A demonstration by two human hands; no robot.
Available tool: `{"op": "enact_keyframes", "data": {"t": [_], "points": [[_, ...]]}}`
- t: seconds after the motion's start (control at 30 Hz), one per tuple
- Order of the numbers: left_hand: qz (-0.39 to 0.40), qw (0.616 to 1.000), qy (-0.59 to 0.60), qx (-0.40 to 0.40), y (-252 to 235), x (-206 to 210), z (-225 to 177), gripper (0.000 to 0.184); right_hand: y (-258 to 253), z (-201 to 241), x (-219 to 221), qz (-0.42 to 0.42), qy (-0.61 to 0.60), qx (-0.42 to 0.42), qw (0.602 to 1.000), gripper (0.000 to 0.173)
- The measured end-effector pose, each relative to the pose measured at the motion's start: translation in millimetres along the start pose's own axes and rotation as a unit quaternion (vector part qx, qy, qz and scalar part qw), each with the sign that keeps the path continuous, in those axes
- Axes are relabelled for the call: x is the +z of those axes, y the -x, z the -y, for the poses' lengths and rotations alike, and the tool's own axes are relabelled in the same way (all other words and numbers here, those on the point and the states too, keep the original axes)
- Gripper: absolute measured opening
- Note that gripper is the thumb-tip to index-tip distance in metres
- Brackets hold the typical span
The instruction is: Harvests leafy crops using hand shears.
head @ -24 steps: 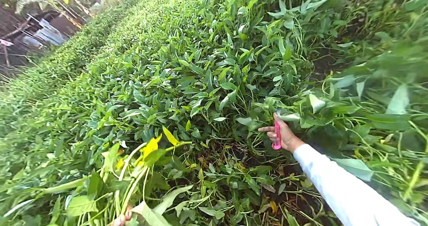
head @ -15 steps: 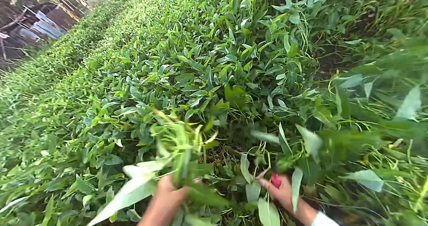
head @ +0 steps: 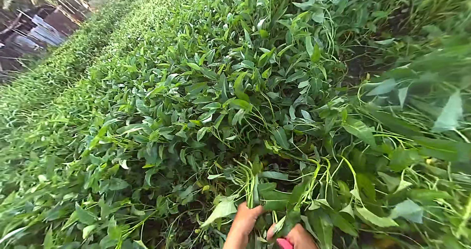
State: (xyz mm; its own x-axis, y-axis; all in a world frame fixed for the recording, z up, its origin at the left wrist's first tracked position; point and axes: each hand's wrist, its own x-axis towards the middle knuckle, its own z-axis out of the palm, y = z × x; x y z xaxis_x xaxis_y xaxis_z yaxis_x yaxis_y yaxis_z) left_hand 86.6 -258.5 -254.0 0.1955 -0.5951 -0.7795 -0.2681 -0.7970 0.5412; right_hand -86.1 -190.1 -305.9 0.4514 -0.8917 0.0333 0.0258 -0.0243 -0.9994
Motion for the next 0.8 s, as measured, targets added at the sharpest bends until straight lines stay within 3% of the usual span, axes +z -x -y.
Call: {"op": "enact_keyframes", "data": {"t": [0.13,0.2,0.33,0.43,0.47,0.53,0.63,0.67,0.73,0.8], "points": [[-0.004,0.989,0.150,0.009,13,-26,1,0.022,-3,9,-5,0.045,0.012,-0.029,0.998,0.025],[0.007,0.987,0.158,0.016,16,-27,1,0.023,-8,12,-1,0.061,0.001,-0.038,0.997,0.025],[0.028,0.999,0.030,0.009,14,-2,-10,0.039,-15,8,9,0.070,0.021,-0.023,0.997,0.026],[0.006,0.997,0.064,-0.031,19,2,-12,0.064,-20,13,-6,0.097,0.018,-0.029,0.995,0.027],[-0.008,0.995,0.100,-0.028,22,-4,-9,0.062,-24,13,-16,0.086,0.002,-0.038,0.996,0.029],[-0.024,0.990,0.139,-0.007,27,-27,2,0.048,-37,16,-46,-0.016,0.021,-0.030,0.999,0.043],[-0.023,0.989,0.145,0.029,32,-66,23,0.035,-68,28,-101,-0.188,0.163,0.110,0.962,0.047],[-0.025,0.989,0.142,0.035,33,-73,28,0.033,-81,33,-113,-0.179,0.195,0.174,0.949,0.048],[-0.019,0.990,0.138,0.037,31,-79,32,0.033,-106,48,-116,-0.055,0.231,0.272,0.932,0.064],[-0.009,0.990,0.138,0.037,30,-74,29,0.037,-137,56,-93,0.085,0.258,0.291,0.918,0.054]]}}
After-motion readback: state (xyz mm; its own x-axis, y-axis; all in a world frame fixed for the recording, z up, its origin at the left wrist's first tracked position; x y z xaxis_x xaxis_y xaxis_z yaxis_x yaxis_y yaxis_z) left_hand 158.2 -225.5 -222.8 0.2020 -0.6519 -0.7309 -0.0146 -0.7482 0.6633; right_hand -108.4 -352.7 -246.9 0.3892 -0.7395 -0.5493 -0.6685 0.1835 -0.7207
